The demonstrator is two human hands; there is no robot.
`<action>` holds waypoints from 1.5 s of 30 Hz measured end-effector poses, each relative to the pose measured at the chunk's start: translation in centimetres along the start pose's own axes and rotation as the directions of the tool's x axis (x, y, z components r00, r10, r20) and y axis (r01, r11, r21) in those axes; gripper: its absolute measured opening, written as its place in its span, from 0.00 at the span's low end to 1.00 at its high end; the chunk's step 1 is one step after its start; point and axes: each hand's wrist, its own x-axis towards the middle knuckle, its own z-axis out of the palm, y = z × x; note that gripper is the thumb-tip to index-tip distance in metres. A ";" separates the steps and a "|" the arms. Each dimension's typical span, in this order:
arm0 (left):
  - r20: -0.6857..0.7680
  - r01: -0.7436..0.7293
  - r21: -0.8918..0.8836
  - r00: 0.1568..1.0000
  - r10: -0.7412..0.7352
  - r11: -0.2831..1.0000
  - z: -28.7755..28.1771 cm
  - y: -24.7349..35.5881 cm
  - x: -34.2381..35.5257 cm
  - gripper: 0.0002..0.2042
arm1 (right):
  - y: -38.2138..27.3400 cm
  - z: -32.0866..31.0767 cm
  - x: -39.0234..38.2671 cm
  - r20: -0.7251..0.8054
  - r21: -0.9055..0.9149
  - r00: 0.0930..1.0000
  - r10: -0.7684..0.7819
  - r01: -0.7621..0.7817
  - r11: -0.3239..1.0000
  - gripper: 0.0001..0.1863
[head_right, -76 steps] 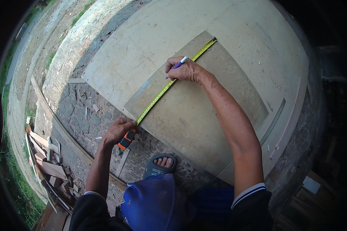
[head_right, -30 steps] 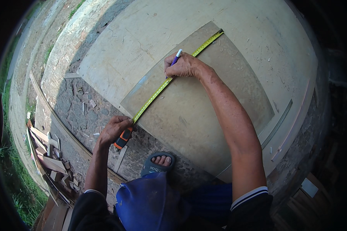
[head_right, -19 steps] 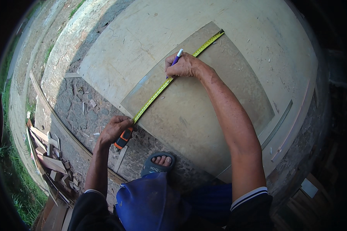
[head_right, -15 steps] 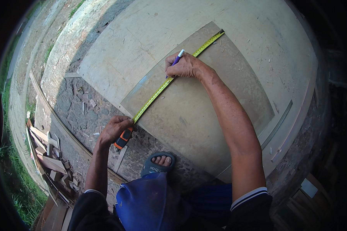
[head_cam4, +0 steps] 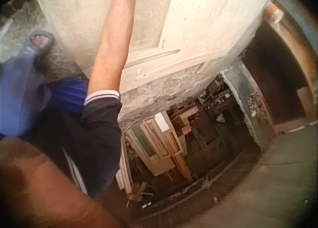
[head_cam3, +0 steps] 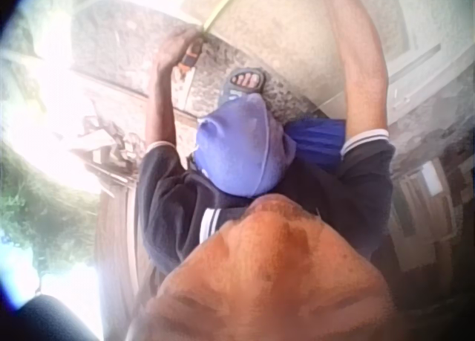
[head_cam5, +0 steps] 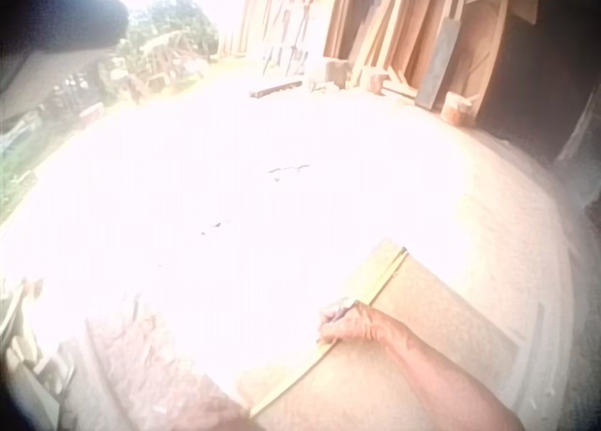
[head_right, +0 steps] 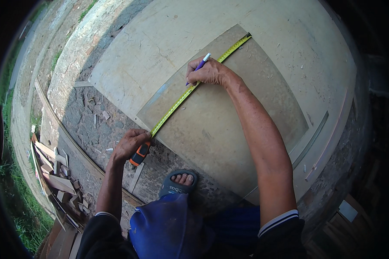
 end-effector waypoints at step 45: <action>0.854 0.334 0.030 0.482 -0.198 0.942 33.4 -7.1 -5.2 0.14 | 17.8 -9.2 -44.7 -0.796 0.191 0.602 0.058 0.159 0.969 0.11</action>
